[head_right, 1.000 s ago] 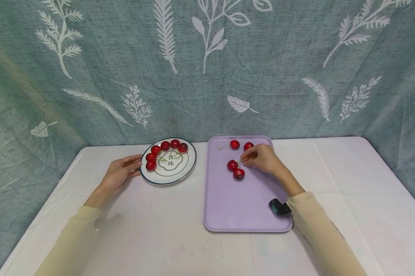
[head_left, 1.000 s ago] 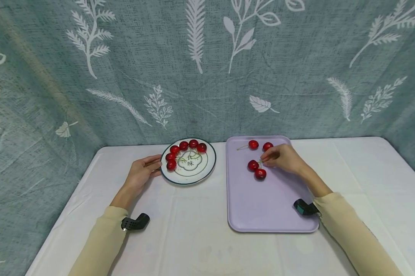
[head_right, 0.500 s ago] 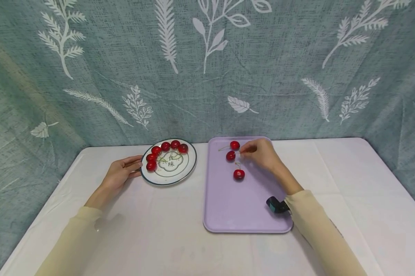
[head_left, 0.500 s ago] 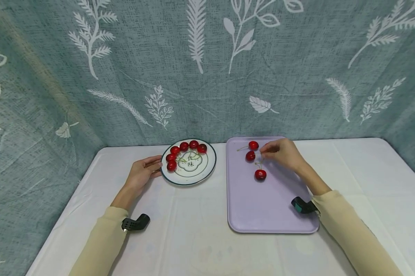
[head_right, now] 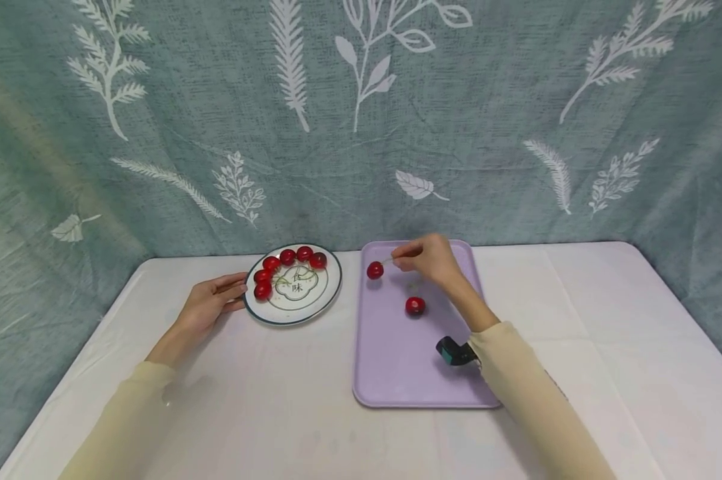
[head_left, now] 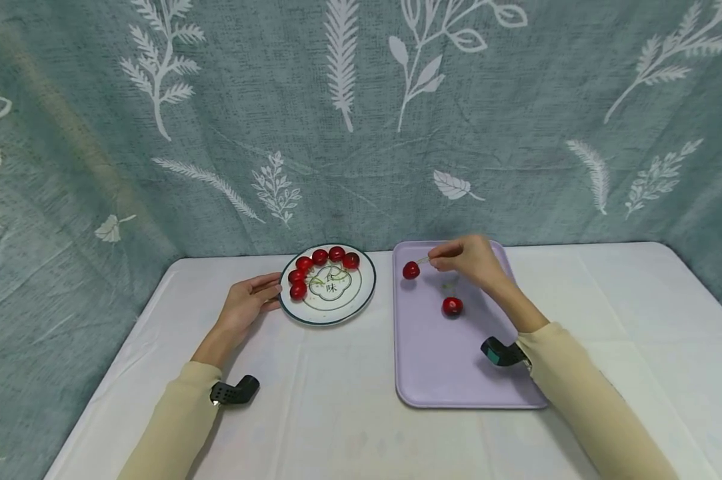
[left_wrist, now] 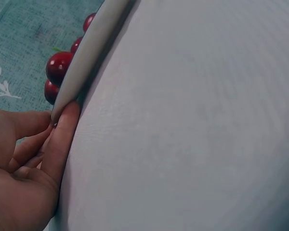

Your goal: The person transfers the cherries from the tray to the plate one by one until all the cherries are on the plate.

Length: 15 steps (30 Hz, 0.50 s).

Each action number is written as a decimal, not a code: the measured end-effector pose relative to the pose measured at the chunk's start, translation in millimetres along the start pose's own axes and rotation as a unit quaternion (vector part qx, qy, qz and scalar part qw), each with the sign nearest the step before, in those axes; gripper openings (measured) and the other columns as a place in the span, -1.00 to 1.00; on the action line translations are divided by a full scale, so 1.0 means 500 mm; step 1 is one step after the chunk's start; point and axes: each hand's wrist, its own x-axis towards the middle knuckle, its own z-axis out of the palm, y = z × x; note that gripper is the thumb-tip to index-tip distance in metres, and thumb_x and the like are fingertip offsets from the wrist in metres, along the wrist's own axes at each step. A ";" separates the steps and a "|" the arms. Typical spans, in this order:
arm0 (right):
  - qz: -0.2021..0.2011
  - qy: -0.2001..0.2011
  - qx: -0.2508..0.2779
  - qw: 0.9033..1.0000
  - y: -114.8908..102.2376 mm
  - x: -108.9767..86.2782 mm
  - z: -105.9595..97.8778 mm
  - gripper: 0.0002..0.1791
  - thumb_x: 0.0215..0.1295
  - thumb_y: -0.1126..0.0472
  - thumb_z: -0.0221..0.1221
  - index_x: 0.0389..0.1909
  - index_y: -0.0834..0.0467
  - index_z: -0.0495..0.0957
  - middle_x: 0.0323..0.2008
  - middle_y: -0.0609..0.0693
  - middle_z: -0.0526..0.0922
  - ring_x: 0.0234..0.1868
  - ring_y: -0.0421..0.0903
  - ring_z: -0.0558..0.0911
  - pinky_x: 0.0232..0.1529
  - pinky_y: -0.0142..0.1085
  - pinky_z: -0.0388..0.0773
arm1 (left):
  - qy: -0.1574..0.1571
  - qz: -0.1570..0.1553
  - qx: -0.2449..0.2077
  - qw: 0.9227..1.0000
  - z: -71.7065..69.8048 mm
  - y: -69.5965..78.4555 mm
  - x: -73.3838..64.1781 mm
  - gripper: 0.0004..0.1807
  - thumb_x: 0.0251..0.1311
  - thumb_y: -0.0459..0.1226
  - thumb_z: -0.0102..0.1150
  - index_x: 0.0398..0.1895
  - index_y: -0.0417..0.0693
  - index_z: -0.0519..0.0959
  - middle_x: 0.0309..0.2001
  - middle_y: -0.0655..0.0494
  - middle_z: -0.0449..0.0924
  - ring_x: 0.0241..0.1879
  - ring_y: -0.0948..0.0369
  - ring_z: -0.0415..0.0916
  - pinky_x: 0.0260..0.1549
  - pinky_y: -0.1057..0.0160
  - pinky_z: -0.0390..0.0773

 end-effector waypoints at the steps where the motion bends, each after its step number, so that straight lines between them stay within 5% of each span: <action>1: 0.009 -0.003 0.011 1.000 -0.008 0.004 0.008 -0.80 0.22 0.28 0.34 -0.16 0.27 0.74 -0.18 0.14 0.75 -0.26 -0.14 0.71 -0.15 -0.22 0.70 | -0.001 0.001 -0.001 1.000 0.000 0.000 0.000 -0.51 0.44 -0.39 -0.02 0.40 -0.29 0.28 0.29 -0.24 0.36 0.11 0.10 0.49 -0.11 0.41 0.66; 7: 0.038 -0.034 0.072 0.996 -0.056 0.022 0.053 -0.79 0.21 0.37 0.33 -0.15 0.37 0.70 -0.17 0.23 0.72 -0.25 -0.02 0.74 -0.02 -0.07 0.69 | 0.001 0.001 -0.002 1.000 -0.001 -0.001 -0.001 -0.51 0.44 -0.39 -0.03 0.40 -0.29 0.28 0.28 -0.24 0.37 0.10 0.11 0.49 -0.11 0.41 0.66; 15: 0.039 -0.046 0.085 0.995 -0.083 0.033 0.097 -0.82 0.17 0.39 0.34 -0.19 0.34 0.73 -0.19 0.19 0.74 -0.31 -0.10 0.74 -0.07 -0.10 0.71 | -0.005 0.004 -0.003 1.000 0.000 -0.003 0.002 -0.51 0.44 -0.38 -0.03 0.41 -0.29 0.28 0.29 -0.24 0.36 0.11 0.11 0.49 -0.10 0.41 0.66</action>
